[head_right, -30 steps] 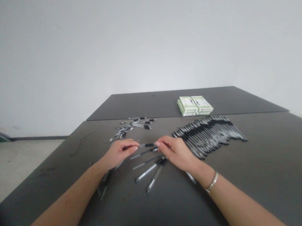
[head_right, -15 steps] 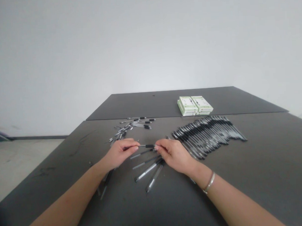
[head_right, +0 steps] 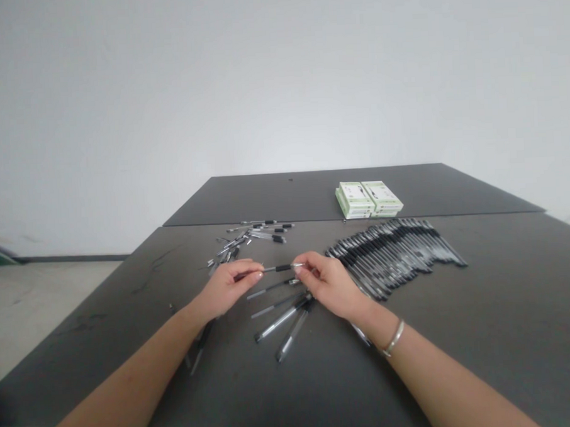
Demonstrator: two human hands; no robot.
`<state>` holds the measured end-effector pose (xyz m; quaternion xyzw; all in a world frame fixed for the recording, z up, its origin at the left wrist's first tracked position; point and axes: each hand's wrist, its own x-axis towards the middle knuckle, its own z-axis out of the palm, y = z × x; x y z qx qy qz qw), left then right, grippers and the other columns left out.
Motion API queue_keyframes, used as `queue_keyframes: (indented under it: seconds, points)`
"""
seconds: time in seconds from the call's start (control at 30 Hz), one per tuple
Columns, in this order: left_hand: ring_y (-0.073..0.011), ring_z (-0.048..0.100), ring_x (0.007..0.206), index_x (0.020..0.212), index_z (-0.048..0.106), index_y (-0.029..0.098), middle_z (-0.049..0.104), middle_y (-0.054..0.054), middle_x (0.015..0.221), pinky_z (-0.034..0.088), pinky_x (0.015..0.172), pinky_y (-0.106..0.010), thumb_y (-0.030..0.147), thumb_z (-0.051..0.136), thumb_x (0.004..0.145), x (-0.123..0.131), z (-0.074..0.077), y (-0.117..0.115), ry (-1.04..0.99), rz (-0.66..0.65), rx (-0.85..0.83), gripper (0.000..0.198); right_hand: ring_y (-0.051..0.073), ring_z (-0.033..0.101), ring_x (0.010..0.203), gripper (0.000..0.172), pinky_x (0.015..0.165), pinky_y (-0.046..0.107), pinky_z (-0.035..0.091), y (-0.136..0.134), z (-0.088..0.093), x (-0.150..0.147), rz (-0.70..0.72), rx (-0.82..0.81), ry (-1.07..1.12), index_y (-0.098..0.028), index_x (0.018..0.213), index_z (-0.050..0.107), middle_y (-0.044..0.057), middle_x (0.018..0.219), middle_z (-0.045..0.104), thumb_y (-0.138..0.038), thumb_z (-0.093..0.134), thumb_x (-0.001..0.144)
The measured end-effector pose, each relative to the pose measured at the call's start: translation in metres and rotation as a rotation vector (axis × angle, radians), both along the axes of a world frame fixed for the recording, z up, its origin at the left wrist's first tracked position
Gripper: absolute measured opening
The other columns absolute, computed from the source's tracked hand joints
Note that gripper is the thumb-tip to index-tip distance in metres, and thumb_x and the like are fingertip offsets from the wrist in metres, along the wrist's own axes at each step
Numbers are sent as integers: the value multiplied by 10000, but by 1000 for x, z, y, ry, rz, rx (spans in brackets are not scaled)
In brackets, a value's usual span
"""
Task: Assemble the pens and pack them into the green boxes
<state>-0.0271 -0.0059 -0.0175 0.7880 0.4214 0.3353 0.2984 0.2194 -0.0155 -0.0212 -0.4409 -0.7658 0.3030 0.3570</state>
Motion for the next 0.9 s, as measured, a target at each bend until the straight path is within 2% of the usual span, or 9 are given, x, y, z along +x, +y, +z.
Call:
queue_keyframes:
  seconds: [0.07, 0.17, 0.27, 0.4, 0.53, 0.67, 0.8, 0.9]
  points:
    - [-151, 603, 750, 878, 712, 140, 672, -39, 812, 441, 704, -249, 272, 543, 886, 0, 0, 0, -19, 23, -21, 214, 152, 600, 716, 163, 641, 257, 460, 4, -5, 0, -14, 50, -21, -181, 1006, 649, 32, 833, 672, -240, 540, 900]
    - [-169, 630, 816, 863, 709, 141, 707, -52, 861, 461, 766, -264, 267, 556, 866, 1, 1, 0, -51, 45, -48, 199, 171, 616, 822, 131, 747, 284, 473, 7, -9, -1, 11, 154, -118, -189, 916, 683, 43, 897, 688, -143, 582, 846]
    - [-153, 627, 711, 868, 700, 141, 707, -47, 811, 475, 674, -251, 291, 557, 857, 2, 2, -1, -79, 70, -109, 208, 194, 614, 897, 127, 839, 320, 467, 9, -11, -2, 48, 207, -214, -198, 889, 700, 42, 913, 705, -124, 627, 816]
    - [-96, 505, 458, 941, 675, 125, 626, 2, 592, 412, 470, -207, 348, 522, 877, 3, -1, 0, -126, 46, -281, 278, 209, 608, 887, 102, 833, 336, 471, 11, -13, -3, 44, 219, -312, -193, 869, 712, 50, 899, 712, -138, 657, 804]
    - [-99, 547, 489, 947, 660, 116, 674, -32, 642, 458, 499, -211, 384, 532, 877, 4, -4, 1, -161, -15, -355, 305, 212, 603, 887, 116, 829, 334, 468, 13, -14, -4, 27, 199, -365, -191, 878, 719, 58, 906, 707, -132, 672, 790]
    - [-120, 599, 557, 896, 648, 113, 693, -59, 686, 493, 530, -226, 395, 538, 879, 5, -5, 0, -166, -48, -383, 303, 214, 582, 839, 83, 782, 336, 459, 13, -11, -5, 28, 199, -415, -187, 846, 710, 59, 828, 676, -150, 642, 815]
    - [-121, 599, 561, 892, 651, 112, 680, -50, 673, 479, 512, -216, 387, 545, 875, 4, -5, 0, -176, -39, -359, 295, 202, 584, 827, 118, 766, 327, 453, 12, -7, -1, 28, 168, -337, -176, 881, 681, 68, 851, 659, -181, 564, 874]
    - [-98, 549, 492, 935, 671, 111, 656, -22, 626, 446, 482, -204, 387, 558, 864, 1, -5, 0, -176, 2, -339, 307, 173, 589, 729, 139, 689, 299, 458, 11, -4, 5, -9, 15, -142, -181, 939, 634, 42, 812, 657, -250, 519, 905]
